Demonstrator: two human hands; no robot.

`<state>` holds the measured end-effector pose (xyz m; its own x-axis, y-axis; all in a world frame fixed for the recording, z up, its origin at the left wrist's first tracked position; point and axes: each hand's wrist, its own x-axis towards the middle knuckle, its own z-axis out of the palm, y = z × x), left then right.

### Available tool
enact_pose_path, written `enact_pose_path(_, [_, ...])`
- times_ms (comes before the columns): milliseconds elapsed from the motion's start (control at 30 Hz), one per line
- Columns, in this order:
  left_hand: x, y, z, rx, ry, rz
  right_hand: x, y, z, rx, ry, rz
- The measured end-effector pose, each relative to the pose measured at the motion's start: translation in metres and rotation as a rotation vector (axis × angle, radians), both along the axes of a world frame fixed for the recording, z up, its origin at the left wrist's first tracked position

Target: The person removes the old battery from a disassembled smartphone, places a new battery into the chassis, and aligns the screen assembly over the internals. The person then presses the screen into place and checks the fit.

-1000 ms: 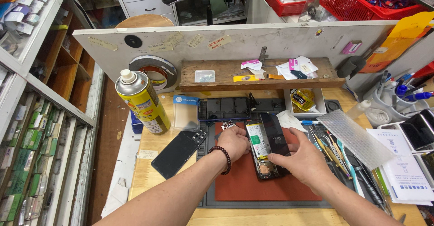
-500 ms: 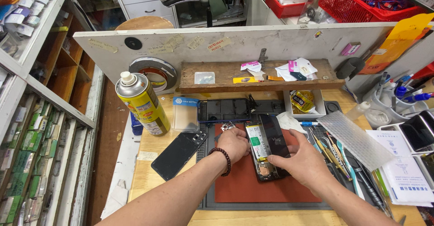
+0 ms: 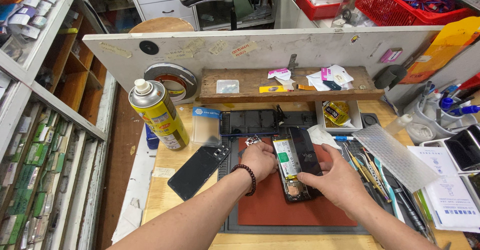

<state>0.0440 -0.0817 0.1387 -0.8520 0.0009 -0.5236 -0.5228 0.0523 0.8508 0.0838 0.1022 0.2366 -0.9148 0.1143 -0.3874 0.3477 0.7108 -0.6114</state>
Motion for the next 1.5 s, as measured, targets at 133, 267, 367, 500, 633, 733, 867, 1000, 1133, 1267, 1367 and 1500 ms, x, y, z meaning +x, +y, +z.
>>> enact_pose_path(133, [0.001, 0.000, -0.003, 0.006, 0.007, 0.006, 0.000, 0.001, -0.004, 0.007, 0.002, 0.006])
enact_pose_path(267, [0.003, 0.000, -0.005, -0.003, 0.015, 0.002, 0.002, 0.001, -0.005, 0.028, -0.001, 0.009])
enact_pose_path(367, [0.004, 0.000, -0.005, -0.007, 0.025, 0.005, 0.004, 0.000, -0.005, 0.023, 0.001, 0.005])
enact_pose_path(500, [0.003, -0.001, -0.005, -0.013, 0.023, 0.000, 0.003, -0.001, -0.004, 0.030, -0.003, 0.009])
enact_pose_path(633, [0.005, -0.002, -0.004, -0.016, 0.012, 0.000, 0.005, -0.003, -0.005, 0.017, -0.002, 0.004])
enact_pose_path(733, [0.006, -0.003, -0.004, -0.009, 0.015, 0.003, 0.005, -0.003, -0.004, 0.041, 0.007, 0.011])
enact_pose_path(867, [0.007, -0.003, -0.002, -0.022, 0.022, -0.005, 0.007, -0.004, -0.004, 0.032, -0.003, 0.004])
enact_pose_path(1000, [0.008, -0.003, 0.000, 0.002, 0.000, -0.001, 0.007, -0.005, -0.002, 0.061, -0.015, 0.011])
enact_pose_path(1133, [0.008, -0.005, 0.002, -0.001, 0.004, -0.004, 0.009, -0.007, 0.000, -0.013, -0.017, -0.004])
enact_pose_path(1267, [0.008, -0.007, 0.001, 0.004, 0.006, -0.009, 0.009, -0.008, 0.000, 0.036, -0.003, -0.001])
enact_pose_path(1367, [0.008, -0.007, 0.000, 0.010, 0.008, -0.006, 0.008, -0.008, -0.002, 0.033, -0.007, 0.005])
enact_pose_path(1500, [0.009, -0.006, 0.000, -0.005, 0.012, -0.001, 0.009, -0.007, -0.003, 0.035, 0.001, 0.002])
